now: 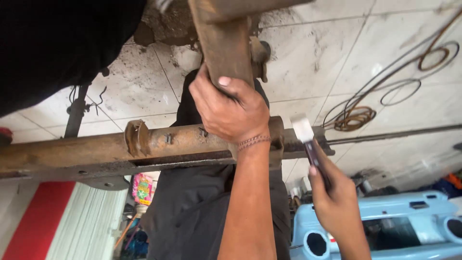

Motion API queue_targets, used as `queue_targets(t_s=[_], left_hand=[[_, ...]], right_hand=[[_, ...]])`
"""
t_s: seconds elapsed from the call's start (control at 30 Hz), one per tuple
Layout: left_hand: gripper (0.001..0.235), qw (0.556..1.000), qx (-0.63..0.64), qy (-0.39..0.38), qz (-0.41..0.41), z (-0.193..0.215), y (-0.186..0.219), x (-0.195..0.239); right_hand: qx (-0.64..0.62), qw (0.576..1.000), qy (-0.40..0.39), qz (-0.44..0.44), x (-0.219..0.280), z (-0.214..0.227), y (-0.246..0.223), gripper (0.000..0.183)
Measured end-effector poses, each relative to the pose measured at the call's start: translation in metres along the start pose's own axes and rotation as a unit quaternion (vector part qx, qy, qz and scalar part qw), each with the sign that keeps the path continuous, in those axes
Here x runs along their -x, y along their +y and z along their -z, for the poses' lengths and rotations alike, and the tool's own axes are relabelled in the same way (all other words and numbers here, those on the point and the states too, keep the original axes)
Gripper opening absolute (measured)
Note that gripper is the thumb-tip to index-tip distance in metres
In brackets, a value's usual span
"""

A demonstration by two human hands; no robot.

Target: The person uses a scraper to remove rust and debris from a rusty metal frame, likely part of a vehicle's undercarriage. They hold the frame with one hand while scraping with the other, working on various sections of the metal structure.

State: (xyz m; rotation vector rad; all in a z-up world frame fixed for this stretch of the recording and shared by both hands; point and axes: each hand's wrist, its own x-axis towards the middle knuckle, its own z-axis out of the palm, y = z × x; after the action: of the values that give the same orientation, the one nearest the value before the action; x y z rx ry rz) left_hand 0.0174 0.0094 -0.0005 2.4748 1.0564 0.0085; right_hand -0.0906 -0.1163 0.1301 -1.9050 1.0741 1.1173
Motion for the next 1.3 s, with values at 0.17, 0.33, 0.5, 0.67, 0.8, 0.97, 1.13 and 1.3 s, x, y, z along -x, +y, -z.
queue_targets(t_s=[0.17,0.33,0.5,0.67,0.8,0.97,1.13,1.3], left_hand=[[0.049,1.000,-0.002,-0.022,0.011,0.008,0.002,0.007],[0.048,1.000,-0.003,-0.009,-0.006,0.010,0.004,0.001],[0.048,1.000,-0.007,-0.022,-0.006,0.010,0.008,0.004],[0.047,1.000,-0.007,-0.005,-0.012,0.003,0.008,-0.006],[0.046,0.999,-0.022,-0.022,-0.008,0.011,0.005,0.004],[0.045,1.000,-0.011,-0.013,-0.015,0.004,0.007,0.007],[0.042,0.999,-0.027,-0.008,-0.021,0.002,-0.001,0.018],[0.043,0.998,-0.044,0.016,-0.035,-0.005,-0.004,0.019]], right_hand=[[-0.029,0.996,-0.051,-0.071,0.029,0.011,0.013,0.052],[0.043,0.993,-0.070,-0.087,0.025,0.010,-0.002,0.051],[0.154,0.982,-0.096,-0.049,-0.020,0.010,-0.037,0.053],[0.009,0.997,-0.082,0.013,-0.027,0.006,-0.008,0.047],[-0.050,0.997,-0.045,-0.048,0.010,0.003,0.051,0.047],[-0.024,0.993,-0.042,0.107,0.005,-0.006,0.080,0.040],[0.036,0.996,-0.033,0.070,-0.003,0.002,0.061,0.046],[0.072,0.984,-0.027,0.159,-0.029,0.014,0.031,0.047]])
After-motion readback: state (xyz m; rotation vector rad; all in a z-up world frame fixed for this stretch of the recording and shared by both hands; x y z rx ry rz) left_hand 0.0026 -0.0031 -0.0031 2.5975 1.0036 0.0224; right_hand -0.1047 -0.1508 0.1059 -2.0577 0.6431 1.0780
